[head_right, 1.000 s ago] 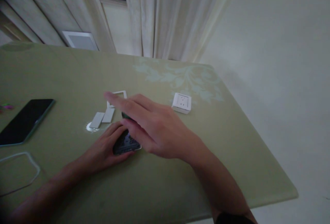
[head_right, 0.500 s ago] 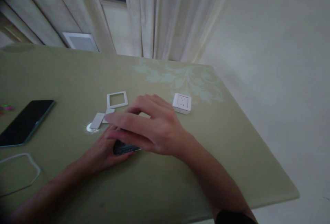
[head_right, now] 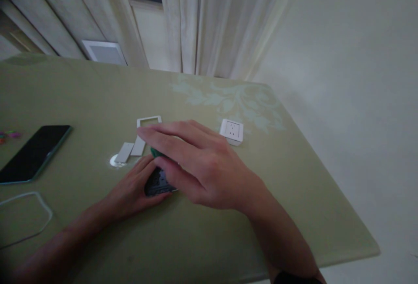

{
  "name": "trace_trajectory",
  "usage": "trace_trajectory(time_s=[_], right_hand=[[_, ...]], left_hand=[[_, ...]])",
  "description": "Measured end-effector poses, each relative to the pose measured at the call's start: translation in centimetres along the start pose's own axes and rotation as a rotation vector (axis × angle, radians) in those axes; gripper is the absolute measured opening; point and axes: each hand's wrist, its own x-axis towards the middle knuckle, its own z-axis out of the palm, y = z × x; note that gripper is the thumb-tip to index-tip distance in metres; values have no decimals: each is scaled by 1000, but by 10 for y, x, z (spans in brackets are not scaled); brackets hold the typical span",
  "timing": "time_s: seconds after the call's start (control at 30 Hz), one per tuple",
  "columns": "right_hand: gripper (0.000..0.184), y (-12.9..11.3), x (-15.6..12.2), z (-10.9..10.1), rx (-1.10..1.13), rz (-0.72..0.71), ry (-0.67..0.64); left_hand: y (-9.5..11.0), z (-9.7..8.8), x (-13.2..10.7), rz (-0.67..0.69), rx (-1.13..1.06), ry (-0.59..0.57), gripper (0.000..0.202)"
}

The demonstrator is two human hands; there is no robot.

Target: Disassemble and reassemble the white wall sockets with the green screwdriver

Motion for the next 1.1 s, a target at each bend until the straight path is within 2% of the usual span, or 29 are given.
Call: trace_trajectory(time_s=[0.1, 0.3, 0.47, 0.67, 0.77, 0.93, 1.1], right_hand=[[44, -3, 0, -8, 119, 16, -64], [32, 3, -2, 0, 28, 19, 81], [38, -4, 0, -9, 135, 76, -48], [25, -1, 2, -8, 68, 59, 55], [29, -1, 1, -6, 53, 65, 63], [43, -2, 1, -10, 96, 71, -25], [34, 10, 3, -8, 121, 64, 49]], left_hand=[[1, -1, 0, 0, 7, -15, 77], [1, -1, 0, 3, 5, -3, 74], [3, -3, 1, -7, 2, -8, 71], [1, -2, 0, -9, 6, 3, 74], [1, -2, 0, -16, -6, -6, 73], [2, -2, 1, -5, 2, 8, 75], [2, -3, 2, -5, -16, 4, 77]])
